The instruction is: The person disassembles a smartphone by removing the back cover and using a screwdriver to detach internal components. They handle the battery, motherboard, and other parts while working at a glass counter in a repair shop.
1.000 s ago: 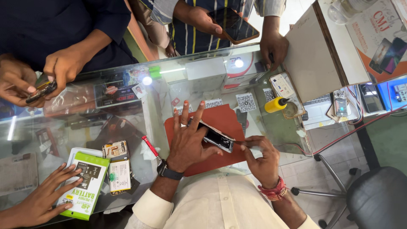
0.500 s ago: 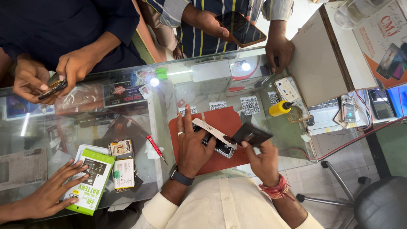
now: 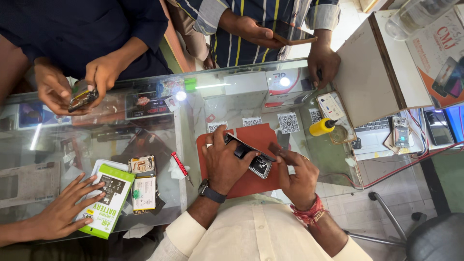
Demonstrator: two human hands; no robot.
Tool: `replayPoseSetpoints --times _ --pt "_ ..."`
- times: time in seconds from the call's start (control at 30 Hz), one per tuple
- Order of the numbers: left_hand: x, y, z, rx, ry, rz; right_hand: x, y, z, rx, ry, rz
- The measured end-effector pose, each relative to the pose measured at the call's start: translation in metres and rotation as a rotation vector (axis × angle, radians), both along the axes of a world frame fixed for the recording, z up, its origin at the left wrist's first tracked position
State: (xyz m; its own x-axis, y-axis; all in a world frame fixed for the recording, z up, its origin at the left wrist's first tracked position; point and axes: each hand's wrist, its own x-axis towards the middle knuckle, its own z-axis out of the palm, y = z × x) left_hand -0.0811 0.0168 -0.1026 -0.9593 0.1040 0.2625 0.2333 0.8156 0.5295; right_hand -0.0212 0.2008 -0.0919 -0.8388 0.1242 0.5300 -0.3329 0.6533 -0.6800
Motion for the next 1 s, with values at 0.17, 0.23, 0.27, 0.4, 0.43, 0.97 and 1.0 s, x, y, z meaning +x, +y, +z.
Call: replayPoseSetpoints --times 0.17,0.23,0.27,0.4,0.43,0.97,1.0 --pt "0.005 -0.008 -0.002 0.179 0.015 -0.075 -0.011 -0.008 0.007 0.251 0.08 0.195" --pt "0.007 -0.011 -0.005 0.261 0.055 -0.102 -0.015 -0.011 0.003 0.341 0.031 0.231" --pt "0.007 -0.011 -0.007 0.28 0.069 -0.098 -0.016 -0.013 -0.001 0.316 0.001 0.189" --pt "0.007 -0.011 -0.018 0.396 -0.023 0.005 -0.017 -0.016 -0.015 0.169 -0.118 0.044" --pt "0.006 -0.013 -0.022 0.394 -0.04 0.025 -0.017 -0.016 -0.017 0.121 -0.148 0.016" --pt "-0.007 -0.015 -0.038 0.643 -0.292 0.189 -0.019 -0.013 -0.032 -0.015 -0.138 -0.076" --pt "-0.007 -0.016 -0.04 0.644 -0.26 0.175 -0.019 -0.013 -0.033 -0.027 -0.151 -0.087"
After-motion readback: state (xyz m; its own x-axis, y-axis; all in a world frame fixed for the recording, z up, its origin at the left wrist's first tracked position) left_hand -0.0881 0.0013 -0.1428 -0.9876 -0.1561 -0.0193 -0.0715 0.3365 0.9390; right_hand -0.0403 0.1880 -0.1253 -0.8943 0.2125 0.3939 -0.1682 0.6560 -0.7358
